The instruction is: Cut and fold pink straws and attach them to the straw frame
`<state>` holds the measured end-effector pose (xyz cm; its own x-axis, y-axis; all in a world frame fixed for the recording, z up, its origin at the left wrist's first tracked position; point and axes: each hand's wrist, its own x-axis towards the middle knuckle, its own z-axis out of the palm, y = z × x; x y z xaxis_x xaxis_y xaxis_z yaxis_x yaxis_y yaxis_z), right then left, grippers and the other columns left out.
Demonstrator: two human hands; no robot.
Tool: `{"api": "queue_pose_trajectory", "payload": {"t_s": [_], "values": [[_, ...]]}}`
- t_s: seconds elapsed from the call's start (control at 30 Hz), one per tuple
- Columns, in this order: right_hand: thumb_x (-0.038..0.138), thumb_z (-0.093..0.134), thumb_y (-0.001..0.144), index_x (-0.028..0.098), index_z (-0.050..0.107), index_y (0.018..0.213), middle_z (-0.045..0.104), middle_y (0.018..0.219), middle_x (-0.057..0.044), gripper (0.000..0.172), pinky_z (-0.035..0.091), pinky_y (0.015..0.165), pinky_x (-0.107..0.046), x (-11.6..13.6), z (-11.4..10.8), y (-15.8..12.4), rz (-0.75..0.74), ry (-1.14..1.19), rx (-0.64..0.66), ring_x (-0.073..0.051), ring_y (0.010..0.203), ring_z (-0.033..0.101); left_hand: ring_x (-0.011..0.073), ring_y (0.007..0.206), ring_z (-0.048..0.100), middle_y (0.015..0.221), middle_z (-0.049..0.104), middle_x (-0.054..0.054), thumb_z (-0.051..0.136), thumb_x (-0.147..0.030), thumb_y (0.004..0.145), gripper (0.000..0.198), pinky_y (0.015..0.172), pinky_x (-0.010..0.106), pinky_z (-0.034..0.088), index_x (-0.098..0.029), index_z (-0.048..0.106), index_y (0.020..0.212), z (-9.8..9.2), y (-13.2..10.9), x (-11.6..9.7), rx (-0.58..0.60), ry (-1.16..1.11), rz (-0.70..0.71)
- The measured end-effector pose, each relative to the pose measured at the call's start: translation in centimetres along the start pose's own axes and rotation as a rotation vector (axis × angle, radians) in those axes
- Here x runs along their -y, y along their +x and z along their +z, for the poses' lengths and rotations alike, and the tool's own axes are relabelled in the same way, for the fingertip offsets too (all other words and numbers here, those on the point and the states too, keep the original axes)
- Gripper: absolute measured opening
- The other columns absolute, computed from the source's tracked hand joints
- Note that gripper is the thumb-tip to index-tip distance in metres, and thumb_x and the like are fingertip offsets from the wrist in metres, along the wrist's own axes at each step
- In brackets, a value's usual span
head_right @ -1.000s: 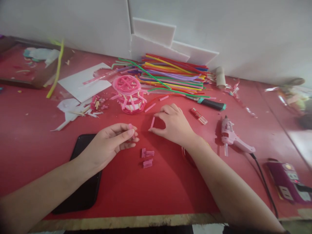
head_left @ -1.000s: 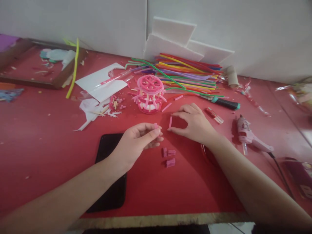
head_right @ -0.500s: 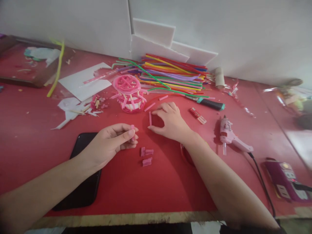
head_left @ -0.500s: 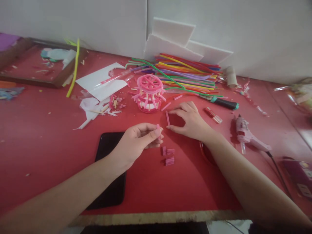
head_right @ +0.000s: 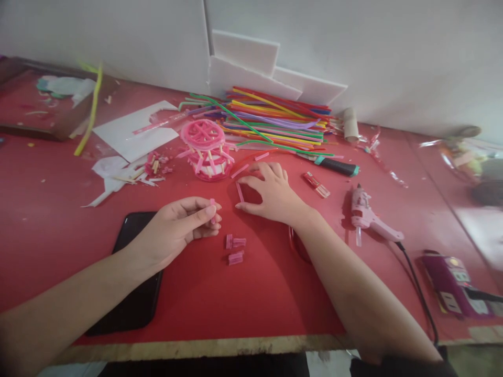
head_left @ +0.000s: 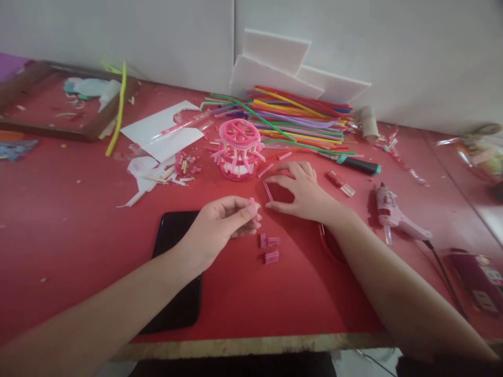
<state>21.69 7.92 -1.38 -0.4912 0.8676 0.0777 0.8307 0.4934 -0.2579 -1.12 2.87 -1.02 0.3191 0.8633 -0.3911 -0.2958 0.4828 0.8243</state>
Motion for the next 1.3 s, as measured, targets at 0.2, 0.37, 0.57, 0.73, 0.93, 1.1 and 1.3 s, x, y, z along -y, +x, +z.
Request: {"api": "queue_pose_trajectory", "payload": {"t_s": [0.2, 0.37, 0.57, 0.73, 0.93, 1.1, 1.3], "values": [[0.065, 0.064, 0.082, 0.033, 0.047, 0.145, 0.040, 0.148, -0.012, 0.072, 0.033, 0.107, -0.065, -0.2, -0.1, 0.1, 0.017, -0.049, 0.010, -0.040, 0.136, 0.034, 0.0077, 0.067, 0.067, 0.072, 0.071, -0.003, 0.082, -0.032, 0.075, 0.016, 0.067, 0.018, 0.059, -0.019, 0.073, 0.078, 0.0, 0.1, 0.0, 0.003, -0.003, -0.001], [0.065, 0.059, 0.085, 0.039, 0.051, 0.142, 0.036, 0.151, -0.011, 0.062, 0.032, 0.107, -0.065, -0.4, -0.1, 0.2, -0.006, -0.071, 0.041, -0.041, 0.137, 0.032, 0.0081, 0.067, 0.067, 0.072, 0.071, -0.002, 0.083, -0.032, 0.074, 0.018, 0.067, 0.019, 0.059, -0.019, 0.073, 0.080, 0.1, 0.1, 0.0, -0.011, 0.007, -0.005], [0.062, 0.067, 0.081, 0.035, 0.060, 0.134, 0.043, 0.145, -0.012, 0.060, 0.034, 0.105, -0.063, -0.5, 0.2, 0.2, -0.025, -0.023, -0.014, -0.040, 0.133, 0.035, 0.0081, 0.067, 0.067, 0.072, 0.071, -0.002, 0.082, -0.033, 0.075, 0.018, 0.067, 0.018, 0.059, -0.019, 0.072, 0.080, -0.1, 0.0, 0.0, -0.010, 0.012, 0.000], [0.042, 0.066, 0.088, 0.024, 0.073, 0.099, 0.059, 0.120, -0.011, 0.023, 0.040, 0.102, -0.051, -0.7, 0.5, 0.2, -0.131, 0.036, -0.164, -0.031, 0.118, 0.048, 0.0081, 0.068, 0.067, 0.073, 0.072, -0.002, 0.082, -0.032, 0.075, 0.018, 0.067, 0.018, 0.058, -0.019, 0.071, 0.079, -0.1, -0.1, 0.0, -0.013, 0.002, -0.002], [0.019, 0.061, 0.084, 0.018, 0.068, 0.078, 0.061, 0.090, -0.008, 0.009, 0.043, 0.092, -0.043, -0.7, 0.3, 0.5, -0.149, 0.035, -0.147, -0.025, 0.096, 0.054, 0.0084, 0.069, 0.068, 0.079, 0.074, -0.001, 0.082, -0.031, 0.076, 0.016, 0.069, 0.019, 0.058, -0.019, 0.072, 0.081, -0.1, 0.1, -0.1, -0.008, -0.028, -0.006], [0.018, 0.062, 0.080, 0.020, 0.065, 0.074, 0.063, 0.089, -0.006, 0.008, 0.043, 0.089, -0.042, 1.9, -0.6, 0.1, -0.030, 0.257, -0.165, -0.023, 0.091, 0.056, 0.0091, 0.071, 0.069, 0.077, 0.074, -0.001, 0.083, -0.031, 0.074, 0.016, 0.069, 0.018, 0.057, -0.019, 0.076, 0.080, 0.1, 0.1, -0.2, -0.075, -0.033, 0.015], [0.029, 0.061, 0.085, 0.019, 0.064, 0.076, 0.062, 0.085, -0.001, 0.014, 0.047, 0.073, -0.030, 6.6, -1.2, -0.8, 0.255, 0.981, -0.063, -0.014, 0.077, 0.059, 0.0116, 0.075, 0.070, 0.083, 0.077, 0.000, 0.084, -0.032, 0.071, 0.015, 0.070, 0.021, 0.058, -0.021, 0.079, 0.080, 0.2, -0.1, -0.2, -0.118, 0.011, 0.086]]}}
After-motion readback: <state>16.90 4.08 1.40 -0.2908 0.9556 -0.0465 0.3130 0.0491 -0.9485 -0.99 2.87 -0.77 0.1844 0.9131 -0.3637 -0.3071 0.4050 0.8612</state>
